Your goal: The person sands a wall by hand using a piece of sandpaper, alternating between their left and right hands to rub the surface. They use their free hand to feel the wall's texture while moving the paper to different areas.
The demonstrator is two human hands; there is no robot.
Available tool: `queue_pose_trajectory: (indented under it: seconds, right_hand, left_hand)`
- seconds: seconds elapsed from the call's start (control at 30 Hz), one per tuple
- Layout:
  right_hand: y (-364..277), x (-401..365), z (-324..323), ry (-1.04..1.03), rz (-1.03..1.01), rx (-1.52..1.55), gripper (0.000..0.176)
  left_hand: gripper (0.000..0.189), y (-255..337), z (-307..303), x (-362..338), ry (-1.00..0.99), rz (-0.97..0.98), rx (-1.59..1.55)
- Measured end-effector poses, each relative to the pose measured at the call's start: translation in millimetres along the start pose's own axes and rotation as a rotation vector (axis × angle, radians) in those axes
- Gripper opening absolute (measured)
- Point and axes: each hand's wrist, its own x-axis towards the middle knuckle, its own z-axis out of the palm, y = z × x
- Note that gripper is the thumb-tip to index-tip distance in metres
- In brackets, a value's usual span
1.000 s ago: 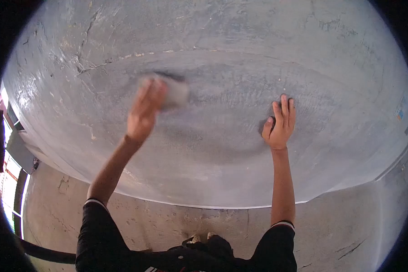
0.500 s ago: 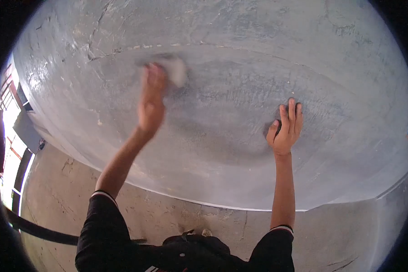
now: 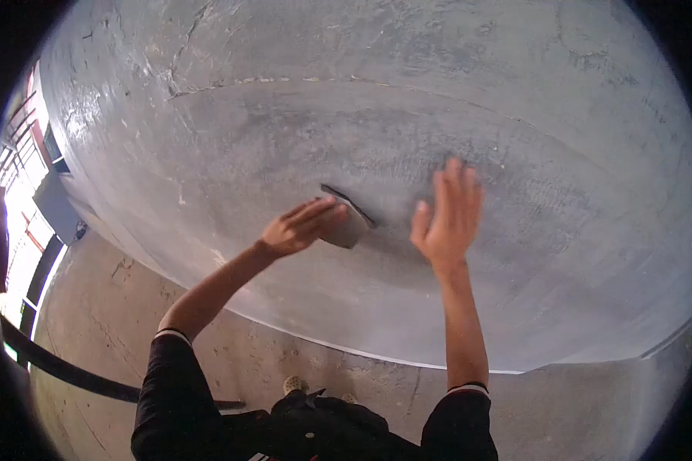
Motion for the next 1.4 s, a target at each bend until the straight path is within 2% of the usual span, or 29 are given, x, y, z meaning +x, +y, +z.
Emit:
queue_pose_trajectory:
  seconds: [0.07,0.13,0.17,0.2,0.27,0.3,0.33,0.4,0.47,0.5,0.57,0.63,0.67,0.7,0.77,0.83,0.87,0.93,0.97,1.0,1.03,1.1,1.13,1.2,1.4]
  right_hand:
    - [-24.0,2.1,11.9,-0.124,-0.085,0.093,0.046]
    - [-42.7,6.5,25.4,-0.133,-0.059,0.097,0.047]
    - [-51.4,8.2,32.3,-0.141,-0.039,0.114,0.048]
    - [-60.7,10.9,40.2,-0.138,-0.022,0.104,0.048]
    - [-76.6,14.0,51.8,-0.088,-0.009,0.094,0.047]
    - [-80.4,13.4,53.0,-0.081,0.01,0.086,0.047]
    - [-82.2,13.5,53.6,-0.097,0.003,0.04,0.046]
    - [-83.1,13.8,58.5,-0.103,0.007,-0.016,0.046]
    - [-81.7,11.3,58.5,-0.082,-0.015,-0.036,0.044]
    - [-80.9,11.3,60.3,-0.087,-0.017,-0.047,0.044]
    - [-81.9,9.7,63.8,-0.036,-0.011,-0.031,0.043]
    - [-83.6,9.0,62.9,-0.046,-0.018,-0.047,0.042]
    - [-83.3,10.5,63.1,-0.038,-0.016,-0.068,0.042]
    - [-83.1,10.9,63.1,-0.038,-0.028,-0.071,0.042]
    - [-82.7,10.4,62.6,-0.045,-0.033,-0.078,0.041]
    - [-81.8,8.6,65.5,-0.02,-0.053,-0.089,0.041]
    - [-80.9,8.8,66.9,-0.007,-0.051,-0.09,0.04]
    - [-82.6,12.0,66.0,-0.009,-0.046,-0.089,0.04]
    - [-84.4,10.8,64.7,-0.027,-0.025,-0.085,0.04]
    - [-85.1,10.3,64.3,-0.032,-0.028,-0.081,0.04]
    - [-85.3,10.1,64.0,-0.035,-0.031,-0.091,0.04]
    - [-83.6,11.2,64.7,-0.037,-0.042,-0.098,0.04]
    - [-83.5,10.3,64.9,-0.034,-0.043,-0.096,0.041]
    - [-84.6,10.7,63.9,-0.04,-0.047,-0.09,0.041]
    - [-84.3,10.4,67.1,-0.018,-0.065,-0.093,0.04]
  left_hand:
    - [0.053,-34.0,-35.6,10.3,0.156,-0.001,0.071]
    - [0.054,-58.9,-73.3,25.1,0.224,-0.469,-0.123]
    - [0.053,-67.2,-82.2,34.8,0.363,-0.583,0.092]
    - [0.053,-63.0,-70.2,30.2,0.354,-0.568,0.085]
    - [0.052,-35.5,-22.8,3.1,0.271,-0.335,-0.03]
    - [0.051,-29.5,-19.4,-3.2,0.229,-0.215,-0.084]
    - [0.051,-33.9,-20.4,-11.1,0.218,-0.194,-0.086]
    - [0.048,-50.6,-25.8,-20.6,0.116,0.028,0.119]
    - [0.046,-90.1,-51.5,-20.0,0.13,-0.258,0.225]
    - [0.046,-103.1,-65.3,-13.4,0.136,-0.256,0.214]
    - [0.058,-116.5,-85.9,-7.5,0.37,-0.505,0.241]
    - [0.05,-99.6,-53.0,-42.2,0.244,-0.406,-0.051]
    - [0.053,-84.5,-47.2,-51.8,0.204,-0.159,-0.027]
    - [0.055,-74.3,-53.1,-57.8,0.041,-0.014,0.034]
    - [0.054,-92.8,-68.2,-68.3,0.039,-0.006,0.03]
    - [0.053,-123.2,-96.0,-65.4,0.12,-0.259,0.037]
    - [0.053,-128.0,-94.1,-62.3,0.141,-0.26,0.044]
    - [0.053,-129.3,-86.0,-63.5,0.303,-0.451,0.102]
    - [0.054,-118.1,-64.5,-81.2,0.321,-0.577,-0.767]
    - [0.054,-103.1,-63.6,-82.9,0.129,-0.271,-0.149]
    - [0.054,-86.5,-60.8,-80.9,0.102,-0.163,-0.209]
    - [0.054,-83.4,-59.6,-80.8,0.043,-0.06,0.057]
    - [0.054,-93.5,-67.5,-81.4,0.043,-0.069,0.058]
    - [0.049,-124.0,-86.1,-82.7,0.226,-0.479,-0.13]
    - [0.052,-97.0,-51.3,-95.1,0.192,-0.381,-0.209]
